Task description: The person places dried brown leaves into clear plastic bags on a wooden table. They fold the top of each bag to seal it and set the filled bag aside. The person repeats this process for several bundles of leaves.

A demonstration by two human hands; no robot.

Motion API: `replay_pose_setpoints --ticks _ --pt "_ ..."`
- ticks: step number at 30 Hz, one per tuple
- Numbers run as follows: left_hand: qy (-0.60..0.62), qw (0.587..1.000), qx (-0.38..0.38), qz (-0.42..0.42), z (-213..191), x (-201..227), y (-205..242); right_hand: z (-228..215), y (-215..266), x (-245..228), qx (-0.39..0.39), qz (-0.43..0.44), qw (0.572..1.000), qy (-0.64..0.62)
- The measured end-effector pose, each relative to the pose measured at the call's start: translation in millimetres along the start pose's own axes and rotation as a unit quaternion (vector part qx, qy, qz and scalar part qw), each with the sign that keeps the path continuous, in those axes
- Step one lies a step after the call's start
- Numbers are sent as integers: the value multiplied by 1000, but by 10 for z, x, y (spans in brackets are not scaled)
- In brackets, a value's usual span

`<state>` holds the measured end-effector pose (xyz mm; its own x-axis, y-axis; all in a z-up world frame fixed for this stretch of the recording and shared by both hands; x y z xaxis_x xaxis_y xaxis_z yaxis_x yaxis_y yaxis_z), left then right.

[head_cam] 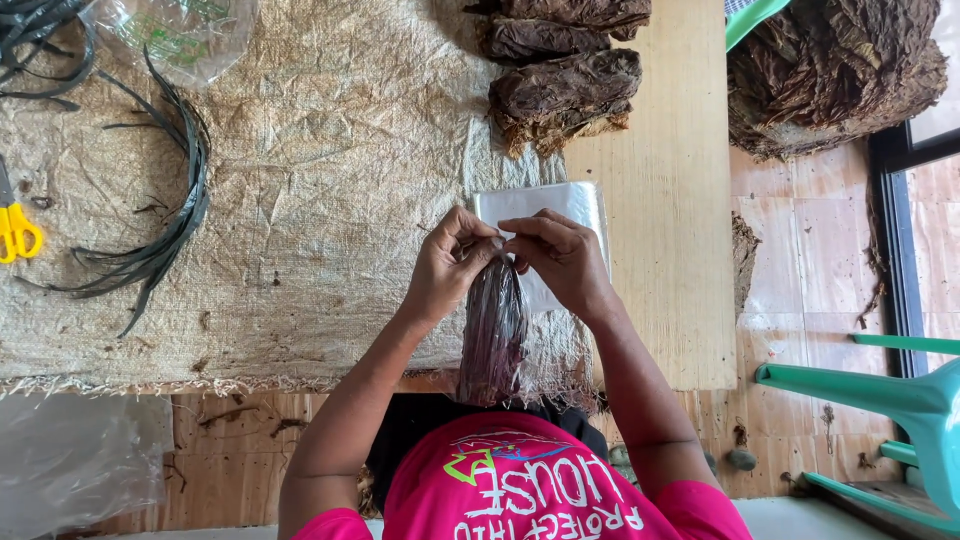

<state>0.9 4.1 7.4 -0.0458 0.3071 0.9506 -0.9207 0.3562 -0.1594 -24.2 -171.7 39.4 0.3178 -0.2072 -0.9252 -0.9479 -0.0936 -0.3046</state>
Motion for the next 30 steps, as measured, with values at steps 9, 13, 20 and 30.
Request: replay_pose_setpoints --ticks 9,13,20,30 --pt "54 998 -36 -11 69 -27 78 52 28 77 -31 42 998 -30" --pt "104 994 -27 -23 185 42 113 111 78 229 -23 69 996 -56" --pt "82 995 45 -42 206 8 138 142 114 196 2 63 995 -72" --pt "102 992 48 -61 181 -30 168 186 96 190 82 118 989 -36"
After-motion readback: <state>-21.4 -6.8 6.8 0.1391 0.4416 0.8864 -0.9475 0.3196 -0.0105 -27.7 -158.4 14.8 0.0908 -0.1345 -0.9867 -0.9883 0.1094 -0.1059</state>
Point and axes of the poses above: each hand's wrist, its own y-axis away from the middle knuckle, its own z-axis out of the palm, x = y × z, the point moved 3 cm from there along -y, towards the middle knuckle, and after that the axes turned 5 degrees about y, right-handed, at the moved point
